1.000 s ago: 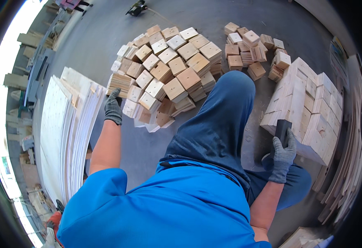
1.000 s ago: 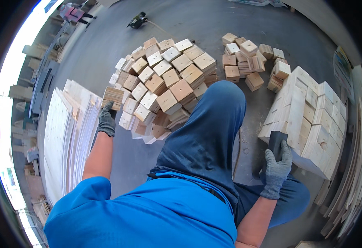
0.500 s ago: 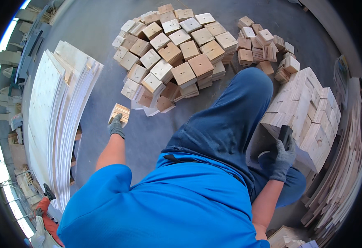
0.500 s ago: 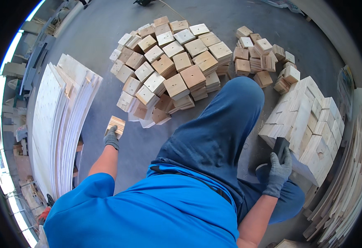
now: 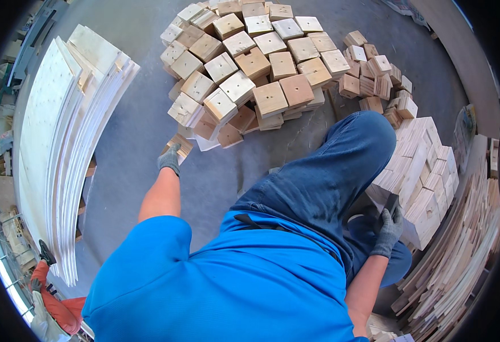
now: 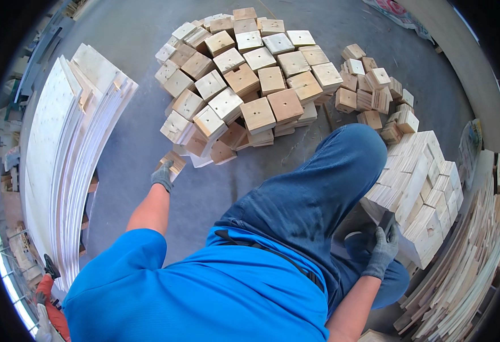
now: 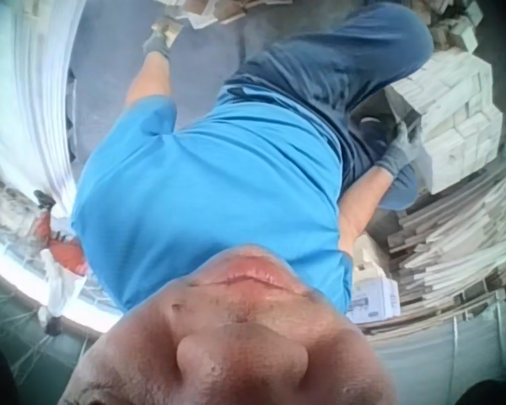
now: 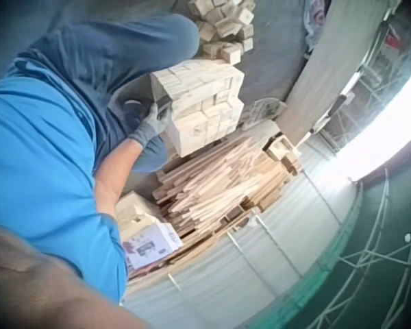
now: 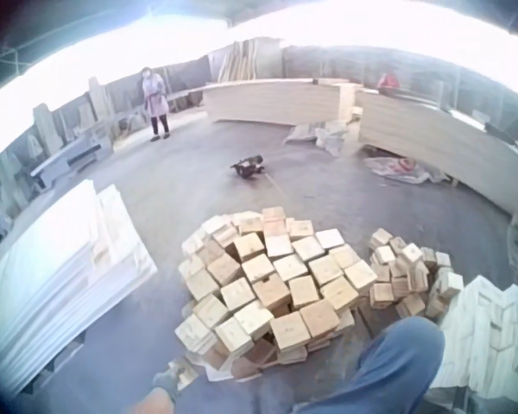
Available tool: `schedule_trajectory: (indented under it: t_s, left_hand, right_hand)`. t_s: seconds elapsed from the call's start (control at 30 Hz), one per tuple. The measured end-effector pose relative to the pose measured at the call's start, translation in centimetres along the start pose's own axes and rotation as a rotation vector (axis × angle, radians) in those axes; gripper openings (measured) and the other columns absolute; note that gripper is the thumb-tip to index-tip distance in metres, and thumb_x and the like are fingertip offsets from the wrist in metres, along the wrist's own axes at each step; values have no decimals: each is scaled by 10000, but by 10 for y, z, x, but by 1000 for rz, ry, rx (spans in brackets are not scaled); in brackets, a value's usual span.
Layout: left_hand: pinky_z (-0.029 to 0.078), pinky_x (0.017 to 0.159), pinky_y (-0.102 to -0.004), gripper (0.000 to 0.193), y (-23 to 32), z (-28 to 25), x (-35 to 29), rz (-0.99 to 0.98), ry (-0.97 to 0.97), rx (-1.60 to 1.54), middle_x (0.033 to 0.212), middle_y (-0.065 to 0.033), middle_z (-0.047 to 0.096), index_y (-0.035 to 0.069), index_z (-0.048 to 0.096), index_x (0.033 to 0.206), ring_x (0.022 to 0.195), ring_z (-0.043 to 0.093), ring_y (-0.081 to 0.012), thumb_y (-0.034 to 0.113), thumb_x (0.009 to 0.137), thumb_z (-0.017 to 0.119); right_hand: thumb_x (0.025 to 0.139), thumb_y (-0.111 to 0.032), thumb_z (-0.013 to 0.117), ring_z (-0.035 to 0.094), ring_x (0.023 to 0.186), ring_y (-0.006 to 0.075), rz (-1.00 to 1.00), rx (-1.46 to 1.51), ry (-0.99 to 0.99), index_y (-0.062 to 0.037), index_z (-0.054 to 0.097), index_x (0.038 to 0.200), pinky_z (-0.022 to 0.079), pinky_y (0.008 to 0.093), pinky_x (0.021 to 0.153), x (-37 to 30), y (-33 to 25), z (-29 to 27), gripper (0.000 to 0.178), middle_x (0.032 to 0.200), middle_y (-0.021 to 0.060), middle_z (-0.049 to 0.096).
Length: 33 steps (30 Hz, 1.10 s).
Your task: The person sits on the floor and sands small wooden blocks using a sanding block. They pick up each block, sand its surfaces, and place it into a pile of finished pieces.
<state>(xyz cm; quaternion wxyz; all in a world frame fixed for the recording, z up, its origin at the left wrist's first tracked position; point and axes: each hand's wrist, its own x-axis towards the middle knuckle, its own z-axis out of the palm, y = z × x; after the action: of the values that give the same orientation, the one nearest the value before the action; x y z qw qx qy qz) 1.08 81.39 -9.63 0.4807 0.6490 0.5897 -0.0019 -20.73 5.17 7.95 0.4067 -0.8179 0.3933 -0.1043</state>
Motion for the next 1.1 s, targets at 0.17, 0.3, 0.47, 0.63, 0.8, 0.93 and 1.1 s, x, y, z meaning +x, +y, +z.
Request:
schedule_trajectory:
  t_s: [0.17, 0.3, 0.47, 0.63, 0.8, 0.93, 1.1]
  left_hand:
    - [594, 963, -393, 757, -3, 7, 62, 137, 62, 203, 1211, -187, 783, -32, 759, 1222, 1097, 761, -275, 356, 628, 1022]
    - [591, 958, -387, 669, 12, 29, 86, 258, 32, 458, 1222, -174, 789, 19, 793, 1188, 1072, 772, -297, 466, 716, 947]
    - [600, 792, -458, 435, 29, 0, 156, 529, -242, 678, 1137, -214, 771, 51, 786, 1169, 994, 768, -312, 407, 927, 718]
    - [558, 622, -485, 350, 31, 9, 116, 52, -336, 95, 1075, -136, 713, 123, 769, 1174, 876, 690, -316, 327, 890, 759]
    - [580, 671, -500, 373, 19, 20, 109, -53, -381, -145, 1195, -113, 687, 150, 682, 1298, 1020, 674, -306, 264, 946, 731]
    - [614, 717, -535, 399, 13, 25, 117, -68, -313, -219, 1231, -101, 683, 158, 625, 1358, 1051, 678, -303, 184, 968, 704]
    - [634, 677, -523, 672, 18, 34, 96, 23, -304, -204, 1312, -116, 655, 232, 449, 1576, 1023, 701, -316, 120, 964, 704]
  right_hand:
    - [934, -172, 815, 657, 1255, 271, -23, -62, 22, 5, 631, 1479, 492, 386, 1113, -4, 5, -7, 602, 1410, 149, 698]
    - [938, -165, 810, 651, 1268, 272, 22, -144, 52, -6, 638, 1477, 486, 388, 1123, -12, 6, -14, 588, 1416, 142, 697]
    - [939, -144, 805, 646, 1282, 273, 84, -53, -11, -11, 636, 1481, 480, 385, 1131, -14, -16, -1, 583, 1419, 143, 698]
    - [931, -136, 837, 675, 1178, 241, 84, -63, 61, 27, 637, 1451, 535, 357, 1036, -19, -3, -5, 580, 1341, 144, 724]
    - [934, -135, 840, 679, 1149, 229, 100, -57, 42, 36, 636, 1445, 546, 348, 1013, -16, 1, -9, 576, 1326, 142, 728]
    - [951, -145, 817, 666, 1191, 230, 92, -64, 34, 23, 643, 1449, 523, 354, 1050, -17, -5, -5, 554, 1343, 132, 727]
    - [947, -143, 823, 668, 1205, 235, 96, -114, 24, 22, 642, 1453, 519, 358, 1066, -15, 6, -10, 562, 1361, 132, 721]
